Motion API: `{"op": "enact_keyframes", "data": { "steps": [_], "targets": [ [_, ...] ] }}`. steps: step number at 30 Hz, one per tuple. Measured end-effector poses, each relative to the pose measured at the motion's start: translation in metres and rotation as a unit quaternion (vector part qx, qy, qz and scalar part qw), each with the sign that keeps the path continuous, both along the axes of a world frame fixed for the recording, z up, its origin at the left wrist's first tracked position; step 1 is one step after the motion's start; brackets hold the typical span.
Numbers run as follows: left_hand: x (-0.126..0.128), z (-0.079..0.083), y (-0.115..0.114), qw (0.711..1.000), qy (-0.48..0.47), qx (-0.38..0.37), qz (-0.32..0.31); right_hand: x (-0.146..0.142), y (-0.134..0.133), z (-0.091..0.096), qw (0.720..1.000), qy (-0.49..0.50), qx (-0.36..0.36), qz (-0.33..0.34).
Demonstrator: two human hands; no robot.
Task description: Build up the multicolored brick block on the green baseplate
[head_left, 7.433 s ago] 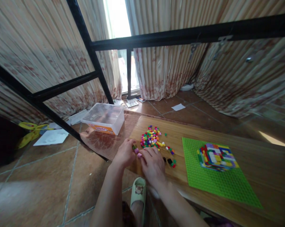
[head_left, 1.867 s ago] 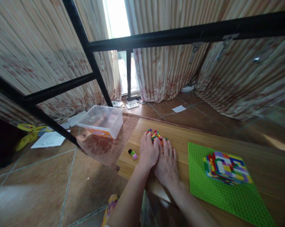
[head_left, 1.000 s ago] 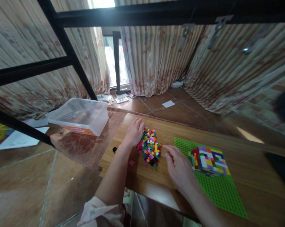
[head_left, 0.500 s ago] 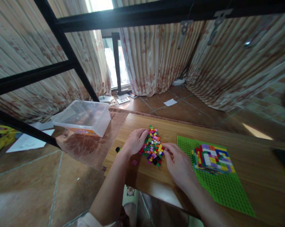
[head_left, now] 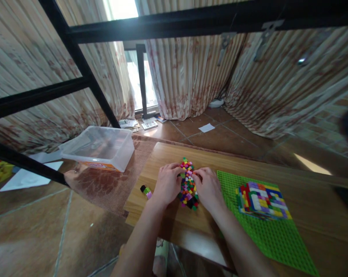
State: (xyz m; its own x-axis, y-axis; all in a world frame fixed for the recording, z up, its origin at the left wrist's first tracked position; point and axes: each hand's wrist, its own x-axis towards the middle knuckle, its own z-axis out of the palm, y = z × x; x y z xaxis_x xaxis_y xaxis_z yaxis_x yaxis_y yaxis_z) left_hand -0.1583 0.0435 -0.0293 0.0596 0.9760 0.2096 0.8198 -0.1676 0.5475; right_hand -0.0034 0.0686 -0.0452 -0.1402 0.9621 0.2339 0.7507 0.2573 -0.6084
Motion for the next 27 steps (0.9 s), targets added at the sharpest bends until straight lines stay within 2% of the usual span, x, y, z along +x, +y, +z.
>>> {"op": "enact_keyframes", "data": {
  "steps": [3,5,7,10,13,15,20,27],
  "targets": [
    [0.001,-0.001,0.002,1.000,-0.004,0.009,0.005,0.005,-0.002,0.002,0.995,0.096,-0.024,-0.012],
    [0.002,0.000,0.003,1.000,-0.005,0.013,0.002,0.009,-0.004,0.005,0.975,0.207,-0.079,-0.010],
    [0.003,0.003,0.003,1.000,-0.007,0.020,-0.001,0.012,-0.007,0.010,0.930,0.332,-0.157,0.007],
    [0.002,0.009,0.002,0.999,-0.023,0.033,-0.004,0.014,-0.015,0.019,0.842,0.475,-0.251,0.047],
    [-0.005,0.015,-0.001,0.999,-0.038,0.016,0.013,0.014,-0.023,0.027,0.780,0.543,-0.301,0.082],
    [-0.011,0.017,-0.003,0.999,-0.036,0.003,0.030,0.013,-0.026,0.031,0.755,0.565,-0.320,0.092],
    [-0.018,0.013,-0.005,1.000,-0.010,0.010,0.023,0.017,-0.027,0.030,0.733,0.595,-0.325,0.060],
    [0.005,0.009,-0.004,0.997,0.062,0.014,0.040,0.024,-0.023,0.028,0.729,0.605,-0.318,-0.031]
  ]
}}
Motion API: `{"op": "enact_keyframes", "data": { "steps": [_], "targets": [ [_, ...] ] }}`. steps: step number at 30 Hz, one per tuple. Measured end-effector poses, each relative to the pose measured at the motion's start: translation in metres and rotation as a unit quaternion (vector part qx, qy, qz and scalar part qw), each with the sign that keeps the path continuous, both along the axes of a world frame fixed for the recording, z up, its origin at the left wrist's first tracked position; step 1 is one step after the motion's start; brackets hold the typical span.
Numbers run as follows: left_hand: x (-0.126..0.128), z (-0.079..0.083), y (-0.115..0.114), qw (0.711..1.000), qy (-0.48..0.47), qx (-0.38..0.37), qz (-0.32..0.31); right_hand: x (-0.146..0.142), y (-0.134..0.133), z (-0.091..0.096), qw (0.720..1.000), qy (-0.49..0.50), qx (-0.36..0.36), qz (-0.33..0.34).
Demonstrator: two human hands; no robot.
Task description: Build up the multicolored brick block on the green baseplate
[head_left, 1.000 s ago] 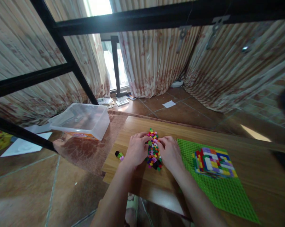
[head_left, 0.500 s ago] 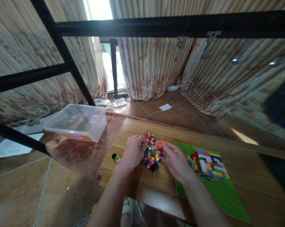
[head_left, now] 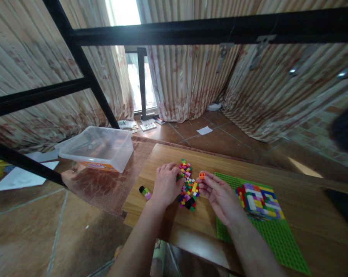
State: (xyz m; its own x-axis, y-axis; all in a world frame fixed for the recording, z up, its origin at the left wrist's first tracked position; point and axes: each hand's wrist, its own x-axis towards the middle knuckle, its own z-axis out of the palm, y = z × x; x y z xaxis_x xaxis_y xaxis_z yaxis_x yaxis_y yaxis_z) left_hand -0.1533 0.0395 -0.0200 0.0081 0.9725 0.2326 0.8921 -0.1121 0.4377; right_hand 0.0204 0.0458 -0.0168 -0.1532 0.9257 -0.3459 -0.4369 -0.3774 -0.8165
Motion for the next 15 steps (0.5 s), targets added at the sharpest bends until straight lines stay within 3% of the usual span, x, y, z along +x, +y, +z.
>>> {"op": "enact_keyframes", "data": {
  "steps": [11,15],
  "targets": [
    [-0.0036,-0.0013,0.0042,0.998,-0.039,-0.044,-0.030,-0.0004,-0.0036,-0.0007,0.999,-0.045,-0.002,0.010],
    [-0.0027,-0.0012,0.0037,0.998,-0.037,-0.043,-0.034,-0.0013,-0.0024,-0.0063,0.988,-0.149,0.045,-0.005]
  ]
}}
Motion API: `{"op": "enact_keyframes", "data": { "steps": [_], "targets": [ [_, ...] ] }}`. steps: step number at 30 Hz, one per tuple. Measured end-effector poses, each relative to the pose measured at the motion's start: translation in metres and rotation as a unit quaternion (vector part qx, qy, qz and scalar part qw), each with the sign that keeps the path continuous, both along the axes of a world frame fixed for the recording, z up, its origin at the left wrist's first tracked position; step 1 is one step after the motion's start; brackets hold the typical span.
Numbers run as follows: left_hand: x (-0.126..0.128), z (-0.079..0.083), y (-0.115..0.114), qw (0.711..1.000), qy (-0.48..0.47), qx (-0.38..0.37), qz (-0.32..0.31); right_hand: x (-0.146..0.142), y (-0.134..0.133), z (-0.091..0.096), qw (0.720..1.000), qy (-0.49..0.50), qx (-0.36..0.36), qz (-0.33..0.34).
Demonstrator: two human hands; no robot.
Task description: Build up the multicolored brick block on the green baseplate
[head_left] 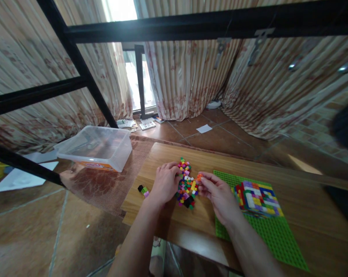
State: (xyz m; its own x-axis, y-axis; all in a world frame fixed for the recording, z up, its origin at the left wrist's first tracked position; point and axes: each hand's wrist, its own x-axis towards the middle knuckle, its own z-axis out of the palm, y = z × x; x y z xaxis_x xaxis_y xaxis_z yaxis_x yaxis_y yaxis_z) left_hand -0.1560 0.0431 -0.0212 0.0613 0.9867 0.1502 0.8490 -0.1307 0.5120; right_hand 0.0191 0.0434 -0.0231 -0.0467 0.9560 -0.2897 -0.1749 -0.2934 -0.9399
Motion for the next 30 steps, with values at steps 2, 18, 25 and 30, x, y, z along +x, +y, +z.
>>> {"op": "enact_keyframes", "data": {
  "steps": [2,18,25,30],
  "targets": [
    [0.001,0.001,0.000,1.000,-0.003,0.011,-0.006,0.001,0.000,-0.004,0.990,-0.123,0.068,0.009],
    [-0.086,0.034,-0.033,0.988,-0.010,-0.126,0.088,-0.010,-0.028,0.000,0.806,-0.527,0.233,0.131],
    [-0.078,0.034,-0.034,0.976,-0.012,-0.191,0.105,-0.020,-0.032,-0.002,0.765,-0.590,0.233,0.114],
    [-0.083,0.031,-0.035,0.978,-0.027,-0.182,0.102,-0.021,-0.033,-0.006,0.751,-0.602,0.249,0.111]
  ]
}}
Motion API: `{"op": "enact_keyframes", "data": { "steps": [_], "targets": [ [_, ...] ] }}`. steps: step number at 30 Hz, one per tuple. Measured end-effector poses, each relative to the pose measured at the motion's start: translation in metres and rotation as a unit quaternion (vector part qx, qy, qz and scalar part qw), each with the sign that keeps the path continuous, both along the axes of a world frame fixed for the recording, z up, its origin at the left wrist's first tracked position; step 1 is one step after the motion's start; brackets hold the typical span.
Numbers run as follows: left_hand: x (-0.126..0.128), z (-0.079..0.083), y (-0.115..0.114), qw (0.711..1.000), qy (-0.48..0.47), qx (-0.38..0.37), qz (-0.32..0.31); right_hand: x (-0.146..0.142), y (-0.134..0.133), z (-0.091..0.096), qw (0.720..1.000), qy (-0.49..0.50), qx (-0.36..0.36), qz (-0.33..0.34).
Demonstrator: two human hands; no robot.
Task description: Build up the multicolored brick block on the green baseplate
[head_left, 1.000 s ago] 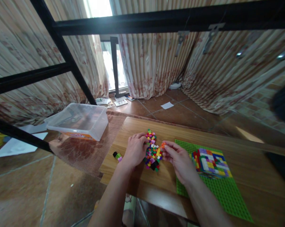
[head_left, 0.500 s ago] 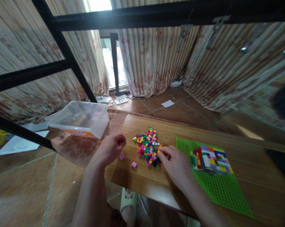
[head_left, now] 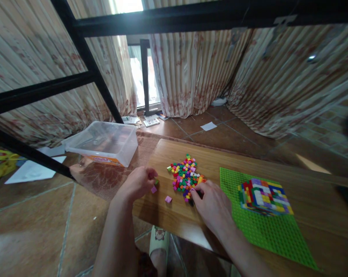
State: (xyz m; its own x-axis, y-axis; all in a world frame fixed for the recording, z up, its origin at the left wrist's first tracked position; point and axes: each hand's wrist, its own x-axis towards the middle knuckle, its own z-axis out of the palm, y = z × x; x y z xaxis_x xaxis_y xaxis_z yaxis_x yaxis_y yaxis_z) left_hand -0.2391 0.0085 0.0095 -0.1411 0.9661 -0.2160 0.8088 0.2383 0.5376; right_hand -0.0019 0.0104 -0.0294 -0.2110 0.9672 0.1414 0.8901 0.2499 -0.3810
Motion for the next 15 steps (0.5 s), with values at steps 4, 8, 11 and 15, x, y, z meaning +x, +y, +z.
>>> {"op": "enact_keyframes", "data": {
  "steps": [4,8,11,15],
  "targets": [
    [-0.001,-0.001,0.003,0.998,-0.015,0.061,0.019,0.001,0.002,0.000,0.998,0.059,-0.016,0.005],
    [0.020,0.002,0.006,0.981,-0.150,0.119,0.033,0.001,0.005,0.007,0.984,0.178,-0.013,0.011],
    [0.050,0.004,0.007,0.937,-0.341,0.064,0.032,-0.001,0.004,0.013,0.964,0.261,0.002,0.040],
    [0.080,0.002,0.007,0.844,-0.532,-0.017,0.066,-0.005,0.006,0.015,0.938,0.339,-0.010,0.072]
  ]
}}
